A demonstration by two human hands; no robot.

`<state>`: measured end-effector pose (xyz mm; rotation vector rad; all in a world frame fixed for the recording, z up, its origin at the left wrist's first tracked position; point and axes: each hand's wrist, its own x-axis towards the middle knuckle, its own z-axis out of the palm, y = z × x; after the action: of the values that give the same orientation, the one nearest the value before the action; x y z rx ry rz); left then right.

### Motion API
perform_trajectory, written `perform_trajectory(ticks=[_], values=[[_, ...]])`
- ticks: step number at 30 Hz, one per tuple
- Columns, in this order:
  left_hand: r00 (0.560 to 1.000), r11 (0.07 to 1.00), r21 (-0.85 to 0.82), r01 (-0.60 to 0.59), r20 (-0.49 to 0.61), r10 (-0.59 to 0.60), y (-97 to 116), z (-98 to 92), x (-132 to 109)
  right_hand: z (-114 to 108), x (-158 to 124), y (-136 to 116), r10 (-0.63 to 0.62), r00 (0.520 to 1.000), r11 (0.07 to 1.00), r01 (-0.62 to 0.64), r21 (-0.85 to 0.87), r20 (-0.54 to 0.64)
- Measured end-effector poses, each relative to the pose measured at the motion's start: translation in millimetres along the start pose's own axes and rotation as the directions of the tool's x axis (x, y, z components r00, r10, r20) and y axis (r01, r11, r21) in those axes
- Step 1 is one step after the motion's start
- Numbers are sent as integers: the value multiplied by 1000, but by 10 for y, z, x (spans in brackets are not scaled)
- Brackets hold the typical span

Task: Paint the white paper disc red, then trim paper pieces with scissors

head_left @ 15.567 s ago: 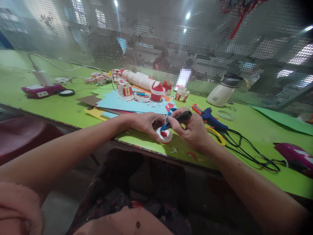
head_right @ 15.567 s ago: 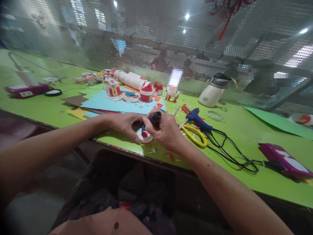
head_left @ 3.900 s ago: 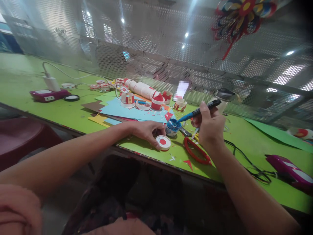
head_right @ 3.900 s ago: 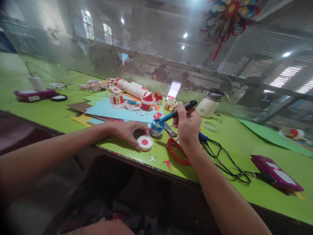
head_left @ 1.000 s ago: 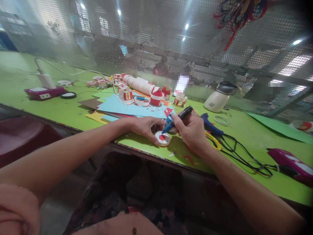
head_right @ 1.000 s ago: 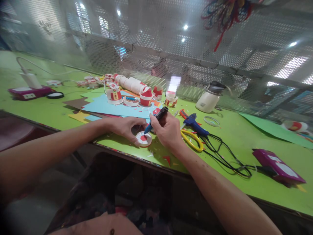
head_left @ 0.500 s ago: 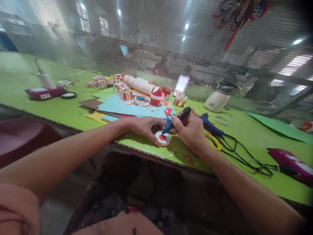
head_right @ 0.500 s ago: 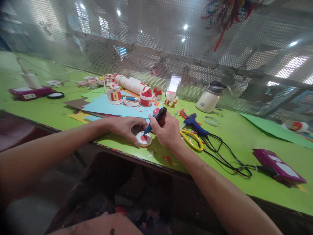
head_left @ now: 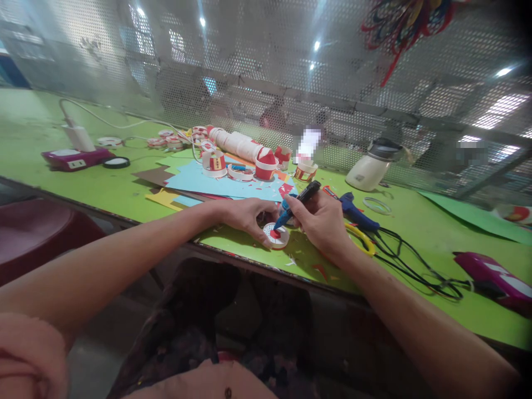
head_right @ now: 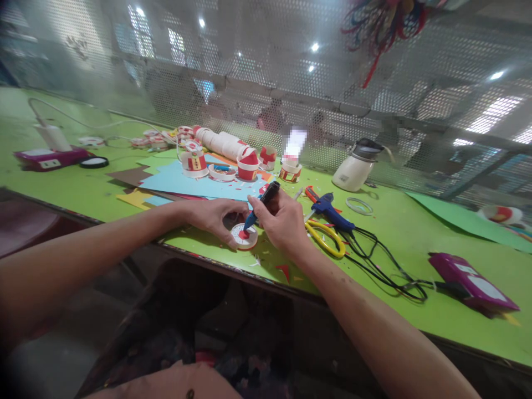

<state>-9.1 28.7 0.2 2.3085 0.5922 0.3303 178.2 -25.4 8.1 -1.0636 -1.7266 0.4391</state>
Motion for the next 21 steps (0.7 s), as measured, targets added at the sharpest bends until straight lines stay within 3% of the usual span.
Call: perform_trajectory(ticks=[7,15,21], values=[[1000,1000,-13,-10,5,10,-7,-9,10,37,9,37,-11,1000,999,12,48,-9],[999,999,-8,34,3,-34,44,-18,-18,-32,42,-54,34,980,980,5,198,-197],[999,999,6,39,-11,-39,11,-6,-22,-62,84,-44,77,974,967,-22,255,-211]])
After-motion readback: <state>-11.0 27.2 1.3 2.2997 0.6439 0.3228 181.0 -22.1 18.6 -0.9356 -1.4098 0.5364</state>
